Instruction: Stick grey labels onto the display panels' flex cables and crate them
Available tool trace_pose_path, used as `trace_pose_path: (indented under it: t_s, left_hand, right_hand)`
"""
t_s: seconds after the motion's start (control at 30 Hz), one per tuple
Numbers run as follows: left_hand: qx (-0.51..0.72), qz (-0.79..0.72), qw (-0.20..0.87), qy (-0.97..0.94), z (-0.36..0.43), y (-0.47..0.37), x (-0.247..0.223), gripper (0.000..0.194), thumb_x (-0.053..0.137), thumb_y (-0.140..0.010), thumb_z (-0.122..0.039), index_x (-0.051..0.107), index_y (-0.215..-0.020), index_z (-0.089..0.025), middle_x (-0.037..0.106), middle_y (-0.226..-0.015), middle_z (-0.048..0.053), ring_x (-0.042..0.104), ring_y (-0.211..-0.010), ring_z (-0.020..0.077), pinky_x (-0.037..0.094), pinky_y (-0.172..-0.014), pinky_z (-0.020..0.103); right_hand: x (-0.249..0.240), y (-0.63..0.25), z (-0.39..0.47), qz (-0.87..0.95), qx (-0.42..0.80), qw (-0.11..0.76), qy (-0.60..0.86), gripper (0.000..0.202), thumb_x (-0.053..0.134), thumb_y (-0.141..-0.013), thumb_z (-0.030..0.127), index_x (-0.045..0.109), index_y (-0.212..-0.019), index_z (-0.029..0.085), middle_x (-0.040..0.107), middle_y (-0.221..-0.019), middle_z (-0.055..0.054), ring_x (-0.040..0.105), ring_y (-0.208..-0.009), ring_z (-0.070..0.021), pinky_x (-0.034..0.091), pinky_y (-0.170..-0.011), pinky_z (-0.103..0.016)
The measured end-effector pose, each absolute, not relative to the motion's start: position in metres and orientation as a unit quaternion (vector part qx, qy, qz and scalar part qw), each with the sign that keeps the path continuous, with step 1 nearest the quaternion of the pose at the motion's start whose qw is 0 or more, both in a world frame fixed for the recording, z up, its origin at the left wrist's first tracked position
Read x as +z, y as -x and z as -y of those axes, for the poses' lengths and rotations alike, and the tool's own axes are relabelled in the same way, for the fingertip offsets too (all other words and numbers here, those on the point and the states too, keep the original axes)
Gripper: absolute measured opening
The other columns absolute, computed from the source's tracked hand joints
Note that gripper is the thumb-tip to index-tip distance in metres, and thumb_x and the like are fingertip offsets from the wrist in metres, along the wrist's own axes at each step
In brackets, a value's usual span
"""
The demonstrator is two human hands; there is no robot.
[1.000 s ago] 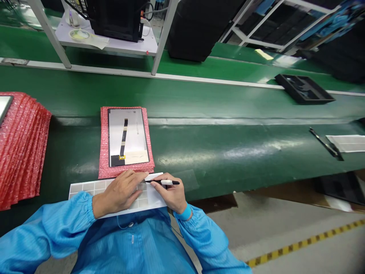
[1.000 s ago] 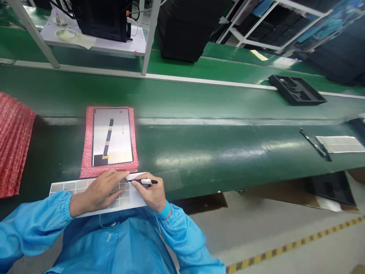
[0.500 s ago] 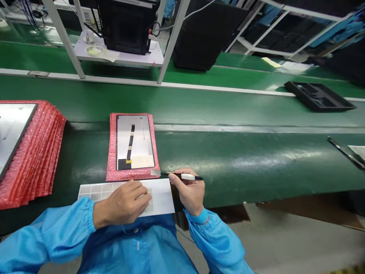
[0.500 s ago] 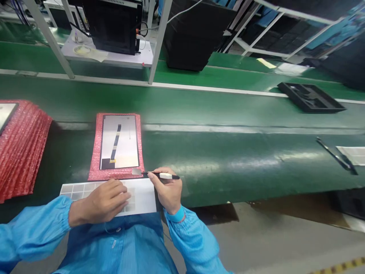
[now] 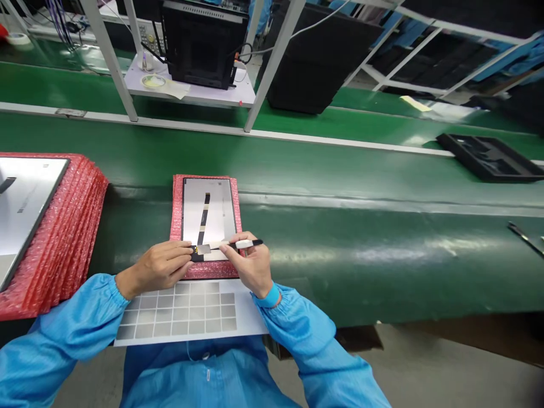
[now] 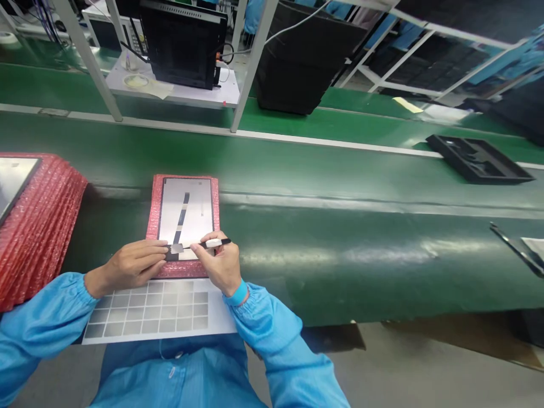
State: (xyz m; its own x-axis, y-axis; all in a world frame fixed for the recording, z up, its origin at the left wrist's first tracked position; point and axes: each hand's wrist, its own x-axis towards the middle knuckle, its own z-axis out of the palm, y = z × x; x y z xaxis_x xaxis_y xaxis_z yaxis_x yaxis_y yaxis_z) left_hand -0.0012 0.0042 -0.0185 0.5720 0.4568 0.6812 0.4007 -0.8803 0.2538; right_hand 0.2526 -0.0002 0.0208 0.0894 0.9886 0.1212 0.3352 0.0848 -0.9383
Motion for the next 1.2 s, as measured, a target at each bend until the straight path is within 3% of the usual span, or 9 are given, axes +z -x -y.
trace_pose_path:
  t_s: [0.17, 0.57, 1.2]
  left_hand:
    - [0.398, -0.247, 0.053, -0.882, -0.007, 0.002, -0.016, 0.01, 0.072, -0.087, -0.009, 0.072, -0.097, -0.011, 0.08, -0.099, 0.008, 0.075, -0.099, 0.0261, 0.066, -0.087, 0.041]
    - [0.388, -0.263, 0.09, -0.879, -0.004, 0.004, -0.015, 0.012, 0.074, -0.086, -0.009, 0.073, -0.098, -0.011, 0.08, -0.102, 0.007, 0.074, -0.1, 0.0261, 0.065, -0.09, 0.043]
    - [0.38, -0.275, 0.092, -0.878, -0.004, 0.003, -0.012, 0.009, 0.073, -0.087, -0.01, 0.075, -0.096, -0.012, 0.081, -0.102, 0.008, 0.075, -0.103, 0.0275, 0.066, -0.089, 0.044]
  right_hand:
    - [-0.002, -0.247, 0.003, 0.581, 0.342, 0.493, 0.55, 0.019, 0.084, -0.078, 0.03, 0.068, -0.081, 0.022, 0.075, -0.094, -0.006, 0.074, -0.093, -0.0221, 0.058, -0.087, -0.036]
    - [-0.01, -0.249, 0.009, 0.599, 0.326, 0.501, 0.534, 0.018, 0.084, -0.08, 0.023, 0.066, -0.079, 0.023, 0.075, -0.09, -0.005, 0.073, -0.09, -0.0219, 0.058, -0.084, -0.04]
    - [-0.006, -0.248, 0.007, 0.59, 0.337, 0.496, 0.54, 0.019, 0.084, -0.08, 0.024, 0.065, -0.079, 0.024, 0.074, -0.087, -0.004, 0.073, -0.087, -0.022, 0.06, -0.083, -0.041]
